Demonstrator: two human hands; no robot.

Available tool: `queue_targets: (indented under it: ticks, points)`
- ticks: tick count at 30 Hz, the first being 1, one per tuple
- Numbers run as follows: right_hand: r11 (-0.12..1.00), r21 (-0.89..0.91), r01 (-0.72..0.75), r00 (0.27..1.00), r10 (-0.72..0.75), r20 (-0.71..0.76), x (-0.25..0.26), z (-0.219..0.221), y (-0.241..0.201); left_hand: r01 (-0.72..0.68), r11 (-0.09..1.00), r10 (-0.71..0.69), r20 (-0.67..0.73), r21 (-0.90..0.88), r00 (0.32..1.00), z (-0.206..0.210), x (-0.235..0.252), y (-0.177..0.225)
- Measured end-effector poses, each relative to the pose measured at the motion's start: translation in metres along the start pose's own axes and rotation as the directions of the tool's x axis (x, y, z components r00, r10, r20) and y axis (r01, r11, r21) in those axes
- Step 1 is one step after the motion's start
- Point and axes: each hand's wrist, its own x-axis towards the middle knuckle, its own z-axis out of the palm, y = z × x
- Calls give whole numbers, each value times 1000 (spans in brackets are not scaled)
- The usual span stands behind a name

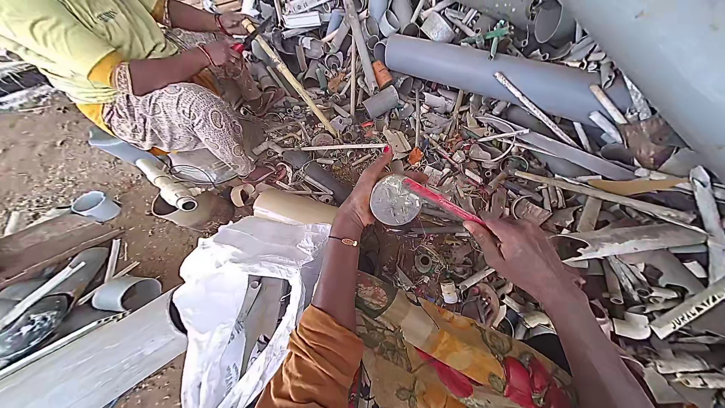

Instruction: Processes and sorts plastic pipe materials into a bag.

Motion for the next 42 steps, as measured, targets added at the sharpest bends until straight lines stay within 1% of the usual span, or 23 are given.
queue_targets:
  ticks: [1, 3, 6, 8, 10, 14, 17, 19, 21, 22, 24, 26, 27, 29, 30, 31, 33, 35, 37, 38, 40, 41, 42]
  points:
    - [1000, -21, 5, 1000, -5, 22, 1, 1, -2, 9, 1000, -9, -30, 16, 1000, -2, 0, 2]
    - [1000, -11, 13, 1000, -13, -16, 4, -3, 0, 8, 1000, -8, -28, 16, 1000, -5, -2, 5]
    - [986, 169, 4, 992, 17, -122, 6, 2, 8, -10, 1000, 10, 8, 5, 1000, -6, -6, 8]
    - [995, 100, 15, 997, -7, -73, 5, 7, 2, -2, 1000, 2, -60, 11, 998, -5, -7, 6]
    - [999, 38, 22, 1000, -22, -4, 6, 11, -3, 7, 999, -4, -69, 40, 998, -9, -6, 6]
    - [993, 116, 11, 992, 4, -127, 11, 7, -6, -11, 998, 13, -38, 58, 999, -11, -10, 10]
    - [999, 48, 16, 1000, -15, -18, 9, 13, -8, 20, 999, -15, -100, 47, 995, -13, -11, 7]
    - [996, 91, 12, 999, -9, -33, 9, 15, -8, 12, 999, -9, -78, 41, 997, -15, -13, 10]
    - [982, 190, 16, 992, 7, -123, 12, 14, -6, -18, 1000, 18, -14, 15, 1000, -16, -14, 11]
    - [980, 200, 24, 988, 7, -152, 13, 15, -5, -26, 1000, 26, 15, 9, 1000, -17, -14, 10]
    - [993, 120, 19, 997, -9, -79, 12, 20, -6, -20, 1000, 21, -36, 21, 999, -16, -14, 8]
    - [993, 119, -7, 1000, 7, 6, 12, 25, -6, 15, 999, -12, -94, 28, 995, -17, -13, 10]
    - [988, 156, -18, 1000, 20, -7, 12, 25, -6, 27, 999, -24, -95, 27, 995, -17, -12, 11]
    - [957, 288, -27, 996, 49, -70, 14, 22, -4, -3, 1000, 3, 4, 17, 1000, -19, -13, 12]
    - [952, 305, -20, 996, 47, -80, 14, 23, -4, -19, 1000, 18, 36, 11, 999, -19, -13, 11]
    - [966, 260, -10, 998, 27, -63, 13, 24, -6, -24, 1000, 24, 40, 9, 999, -19, -14, 9]
    - [984, 175, 15, 999, -20, 26, 12, 30, -11, 2, 1000, -2, -1, 12, 1000, -19, -12, 7]
    - [976, 218, 22, 1000, -21, -5, 13, 32, -13, 22, 1000, -23, -54, -1, 998, -19, -12, 10]
    - [954, 301, 9, 997, 17, -81, 16, 29, -10, 10, 1000, -10, -40, -3, 999, -18, -13, 12]
    - [966, 258, 1, 997, 20, -77, 16, 28, -10, 11, 1000, -11, -45, 3, 999, -17, -13, 11]
    - [986, 169, -7, 1000, 2, 29, 13, 28, -8, 19, 999, -16, -89, 31, 996, -17, -13, 8]
    - [984, 180, -11, 999, 2, 49, 14, 29, -8, 20, 999, -16, -95, 49, 995, -19, -12, 9]
    - [975, 224, -16, 1000, 11, 22, 14, 29, -9, 19, 998, -14, -94, 61, 995, -20, -13, 10]
